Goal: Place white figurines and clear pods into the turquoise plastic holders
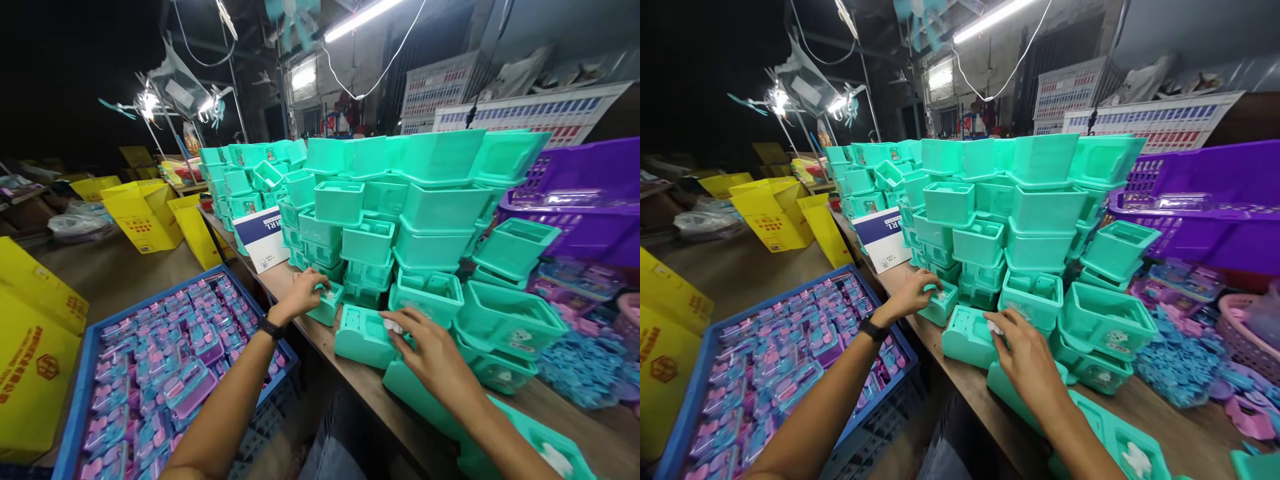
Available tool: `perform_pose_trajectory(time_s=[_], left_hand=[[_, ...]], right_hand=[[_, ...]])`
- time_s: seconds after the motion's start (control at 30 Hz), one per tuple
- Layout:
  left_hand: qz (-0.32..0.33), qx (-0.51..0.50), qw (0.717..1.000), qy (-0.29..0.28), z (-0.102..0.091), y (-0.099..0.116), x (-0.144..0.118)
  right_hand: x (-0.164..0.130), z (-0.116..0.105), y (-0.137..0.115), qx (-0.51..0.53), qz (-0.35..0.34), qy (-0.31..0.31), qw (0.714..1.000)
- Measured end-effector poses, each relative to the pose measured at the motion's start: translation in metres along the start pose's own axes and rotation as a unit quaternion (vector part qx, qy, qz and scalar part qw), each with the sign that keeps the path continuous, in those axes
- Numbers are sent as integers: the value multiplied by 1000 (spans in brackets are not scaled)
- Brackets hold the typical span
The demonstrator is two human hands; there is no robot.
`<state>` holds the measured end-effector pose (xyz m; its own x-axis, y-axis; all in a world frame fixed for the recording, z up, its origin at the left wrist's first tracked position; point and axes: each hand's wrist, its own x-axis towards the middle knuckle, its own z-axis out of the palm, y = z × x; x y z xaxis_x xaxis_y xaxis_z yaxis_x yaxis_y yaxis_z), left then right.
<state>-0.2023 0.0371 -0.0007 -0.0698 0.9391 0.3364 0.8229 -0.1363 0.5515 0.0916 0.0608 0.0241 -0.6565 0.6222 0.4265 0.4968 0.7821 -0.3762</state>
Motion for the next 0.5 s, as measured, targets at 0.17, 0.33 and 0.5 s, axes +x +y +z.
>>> perform_pose_trajectory(time_s=[0.17,0.33,0.5], left_hand=[[21,8,999,36,7,12,-7],[35,2,995,90,16,29,-20],[-6,24,991,128,20,26,-24]], right_hand=[[8,17,5,-55,35,-12,998],[12,18,3,-91,56,-19,994],[17,18,-1,-60,25,-41,997]])
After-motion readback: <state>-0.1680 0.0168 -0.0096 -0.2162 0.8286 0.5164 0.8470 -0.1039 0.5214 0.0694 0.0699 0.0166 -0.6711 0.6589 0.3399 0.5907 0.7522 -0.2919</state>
